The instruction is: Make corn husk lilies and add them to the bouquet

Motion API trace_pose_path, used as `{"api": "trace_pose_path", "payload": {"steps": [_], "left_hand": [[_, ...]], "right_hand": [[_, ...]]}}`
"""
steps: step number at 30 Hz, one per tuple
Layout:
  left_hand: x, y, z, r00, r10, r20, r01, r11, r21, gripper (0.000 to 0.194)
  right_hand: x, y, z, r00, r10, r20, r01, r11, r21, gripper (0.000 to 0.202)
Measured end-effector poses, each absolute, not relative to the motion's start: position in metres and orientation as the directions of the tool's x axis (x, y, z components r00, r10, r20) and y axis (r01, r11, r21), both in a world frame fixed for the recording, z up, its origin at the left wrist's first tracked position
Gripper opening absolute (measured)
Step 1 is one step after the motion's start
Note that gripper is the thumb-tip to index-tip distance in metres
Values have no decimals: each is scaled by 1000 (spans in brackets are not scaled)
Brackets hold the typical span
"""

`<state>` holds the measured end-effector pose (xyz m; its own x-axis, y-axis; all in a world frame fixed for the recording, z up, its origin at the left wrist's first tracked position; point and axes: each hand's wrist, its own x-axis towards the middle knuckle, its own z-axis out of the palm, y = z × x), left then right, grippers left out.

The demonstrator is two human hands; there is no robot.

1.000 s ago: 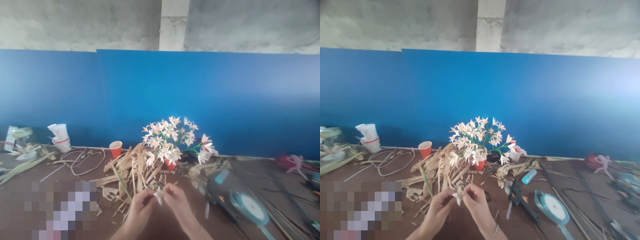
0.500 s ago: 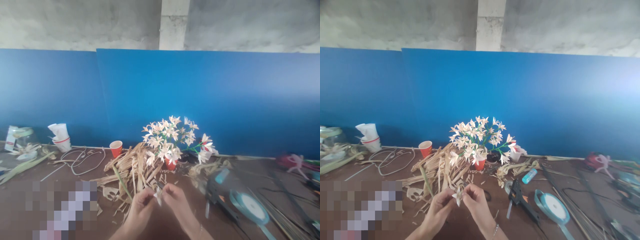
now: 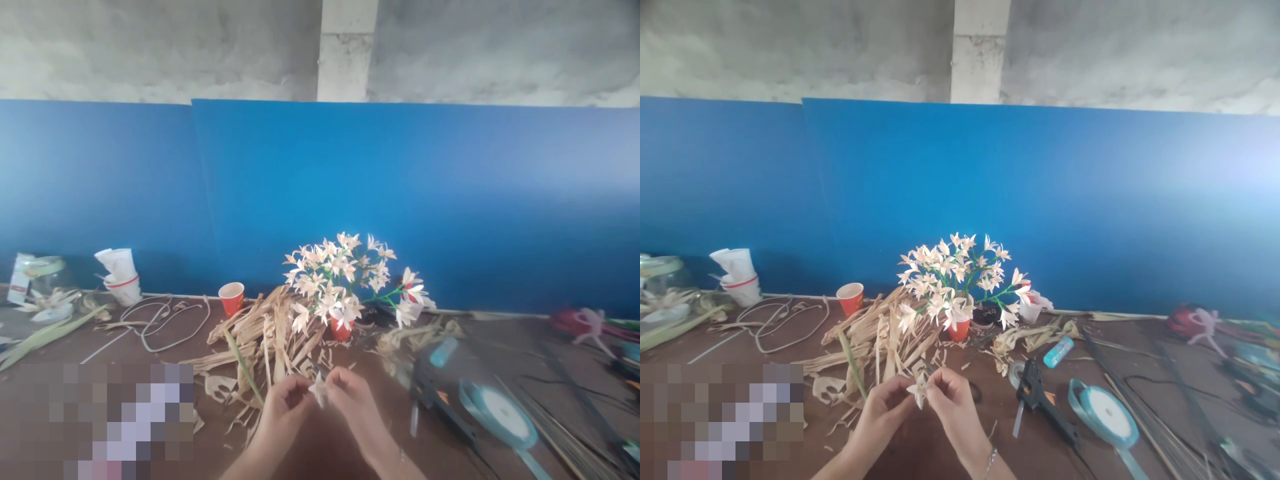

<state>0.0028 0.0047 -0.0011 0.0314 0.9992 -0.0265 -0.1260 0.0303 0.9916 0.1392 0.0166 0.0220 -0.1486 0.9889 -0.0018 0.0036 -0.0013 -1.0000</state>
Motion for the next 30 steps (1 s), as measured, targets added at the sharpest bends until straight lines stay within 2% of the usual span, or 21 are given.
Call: {"api": "trace_pose_path", "payload": {"steps": [5,10,12,15,19,23,30], "left_hand": [[1,8,-6,-10,1000,24,-106,-24,994,24],[-3,7,-9,-1,994,111,-155,-109,982,39],[-4,5,-5,11,993,118,-198,-113,974,33],[-6,3,-1,-59,987,152,-188,-161,969,22],[-8,6,-4,-94,968,234,17,-233,972,17],[-9,8,-11,-14,928,372,301,-351,887,10],[-9,6,-12,45,900,433,484,-398,779,11]], "right_hand": [[138,15,25,-152,988,-26,-37,-32,-999,16],[142,20,25,-161,985,-64,-222,-99,-970,19],[144,21,24,-164,984,-72,-263,-114,-958,21],[145,22,24,-161,984,-76,-267,-118,-957,24],[142,20,22,-167,975,-145,-228,-181,-957,23],[140,20,18,-174,971,-166,-197,-199,-960,20],[138,19,13,-162,965,-206,-146,-230,-962,14]]}}
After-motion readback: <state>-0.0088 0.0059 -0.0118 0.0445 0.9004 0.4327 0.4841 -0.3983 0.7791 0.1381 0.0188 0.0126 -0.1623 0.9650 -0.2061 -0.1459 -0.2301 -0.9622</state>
